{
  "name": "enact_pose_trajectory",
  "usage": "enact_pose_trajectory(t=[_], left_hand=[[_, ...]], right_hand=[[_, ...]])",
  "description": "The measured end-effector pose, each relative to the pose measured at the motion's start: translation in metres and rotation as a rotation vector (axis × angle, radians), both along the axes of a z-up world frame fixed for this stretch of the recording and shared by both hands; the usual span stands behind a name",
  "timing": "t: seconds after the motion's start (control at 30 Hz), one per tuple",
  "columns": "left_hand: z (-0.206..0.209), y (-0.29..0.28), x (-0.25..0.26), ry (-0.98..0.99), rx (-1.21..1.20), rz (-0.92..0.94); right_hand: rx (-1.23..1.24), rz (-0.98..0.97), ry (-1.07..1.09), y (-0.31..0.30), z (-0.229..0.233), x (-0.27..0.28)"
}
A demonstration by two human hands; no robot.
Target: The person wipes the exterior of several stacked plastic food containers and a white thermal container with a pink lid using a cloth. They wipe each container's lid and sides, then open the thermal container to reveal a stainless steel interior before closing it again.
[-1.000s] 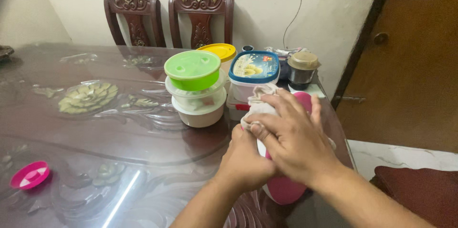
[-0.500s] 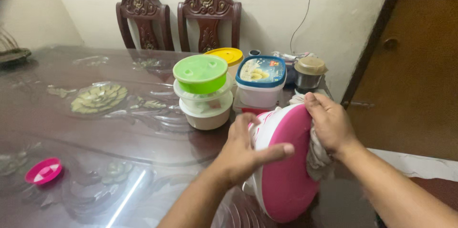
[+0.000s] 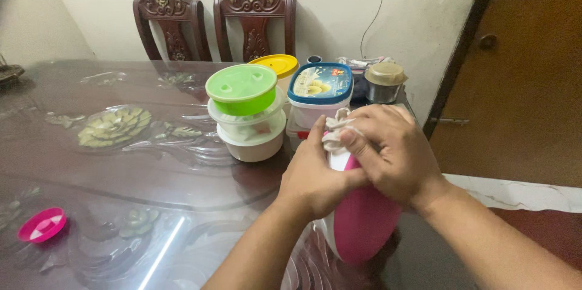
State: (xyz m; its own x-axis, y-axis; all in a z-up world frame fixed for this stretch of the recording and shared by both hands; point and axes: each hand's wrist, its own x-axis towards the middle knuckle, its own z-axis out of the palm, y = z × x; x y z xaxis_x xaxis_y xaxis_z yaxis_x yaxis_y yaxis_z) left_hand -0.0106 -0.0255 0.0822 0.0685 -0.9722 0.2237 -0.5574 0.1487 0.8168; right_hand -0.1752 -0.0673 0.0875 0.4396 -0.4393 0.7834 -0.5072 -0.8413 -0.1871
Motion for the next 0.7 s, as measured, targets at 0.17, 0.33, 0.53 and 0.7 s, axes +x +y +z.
enact_pose_trajectory(t=[0.17,0.33,0.53,0.7], left_hand=[[-0.003,0.009,-0.006,-0.092,-0.034,-0.023],[-0.003,0.022,-0.005,-0.109,-0.005,-0.046],[-0.013,0.026,0.004,-0.104,-0.139,-0.066],[-0.022,0.016,-0.001,-0.103,-0.172,-0.053]], right_hand=[[0.568,-0.054,-0.535,-0.042,-0.029,-0.034],[1.172,-0.18,-0.955,-0.055,-0.061,-0.057],[1.166,0.01,-0.909,-0.046,-0.03,-0.052],[0.549,0.137,-0.257,-0.032,0.006,-0.025]])
